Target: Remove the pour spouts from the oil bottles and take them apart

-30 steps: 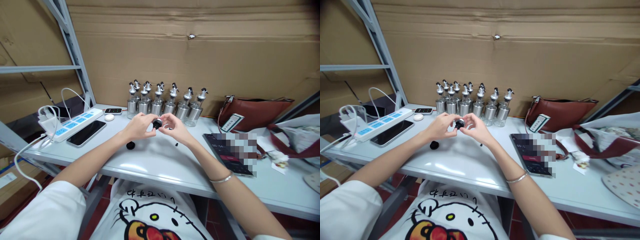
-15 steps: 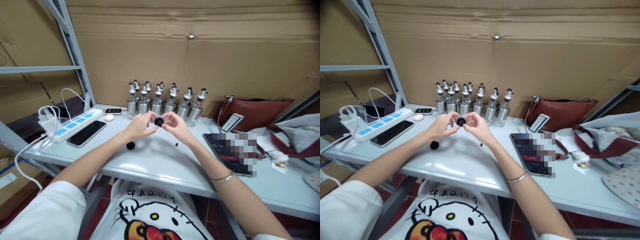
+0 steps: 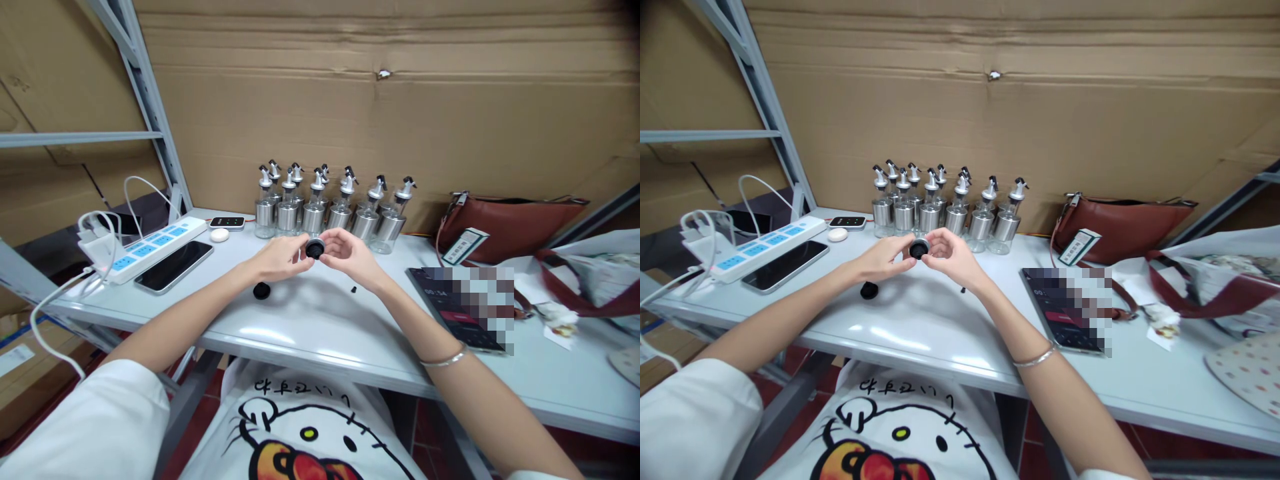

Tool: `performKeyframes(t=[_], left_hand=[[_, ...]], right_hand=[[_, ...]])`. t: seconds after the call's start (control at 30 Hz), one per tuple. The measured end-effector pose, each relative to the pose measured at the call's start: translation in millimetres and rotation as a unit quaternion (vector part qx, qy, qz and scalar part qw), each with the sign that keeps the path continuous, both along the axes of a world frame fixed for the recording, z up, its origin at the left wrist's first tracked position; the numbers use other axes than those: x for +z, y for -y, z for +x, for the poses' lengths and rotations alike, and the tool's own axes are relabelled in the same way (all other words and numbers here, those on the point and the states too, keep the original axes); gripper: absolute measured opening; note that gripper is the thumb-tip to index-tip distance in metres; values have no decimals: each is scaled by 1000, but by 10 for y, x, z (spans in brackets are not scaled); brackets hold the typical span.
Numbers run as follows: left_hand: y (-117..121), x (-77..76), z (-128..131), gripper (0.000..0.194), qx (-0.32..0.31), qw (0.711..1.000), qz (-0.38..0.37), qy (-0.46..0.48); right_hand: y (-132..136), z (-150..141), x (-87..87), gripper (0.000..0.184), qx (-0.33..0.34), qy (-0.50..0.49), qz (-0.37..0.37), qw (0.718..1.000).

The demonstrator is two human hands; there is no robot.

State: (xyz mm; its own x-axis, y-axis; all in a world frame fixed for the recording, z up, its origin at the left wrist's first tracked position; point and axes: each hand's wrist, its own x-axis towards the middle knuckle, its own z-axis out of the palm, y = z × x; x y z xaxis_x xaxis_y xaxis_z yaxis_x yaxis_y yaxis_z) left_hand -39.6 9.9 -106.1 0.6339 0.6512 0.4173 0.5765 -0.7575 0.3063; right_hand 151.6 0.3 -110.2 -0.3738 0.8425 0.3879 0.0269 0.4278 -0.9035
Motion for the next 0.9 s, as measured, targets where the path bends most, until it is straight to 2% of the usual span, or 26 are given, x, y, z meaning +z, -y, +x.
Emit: performKeyframes(t=[0.2, 0.37, 0.47, 0.67, 0.9], left_hand=[[-1, -2, 17, 19, 11, 999, -28, 19], [-19, -4, 9, 20, 0, 998, -59, -17], [-10, 13, 9, 20, 14, 997, -66, -26], [25, 48, 27, 19, 40, 998, -34, -45], [13, 20, 29, 16, 48, 998, -12, -44]], right_hand=[[0, 2, -10, 34, 3, 3, 3, 1000], [-6, 6, -26, 33, 15, 19, 1, 1000], [-3, 3, -22, 33, 26, 23, -15, 999], [6, -8, -19, 32, 30, 36, -21, 999], [3, -1, -25, 31, 24, 59, -8, 998]])
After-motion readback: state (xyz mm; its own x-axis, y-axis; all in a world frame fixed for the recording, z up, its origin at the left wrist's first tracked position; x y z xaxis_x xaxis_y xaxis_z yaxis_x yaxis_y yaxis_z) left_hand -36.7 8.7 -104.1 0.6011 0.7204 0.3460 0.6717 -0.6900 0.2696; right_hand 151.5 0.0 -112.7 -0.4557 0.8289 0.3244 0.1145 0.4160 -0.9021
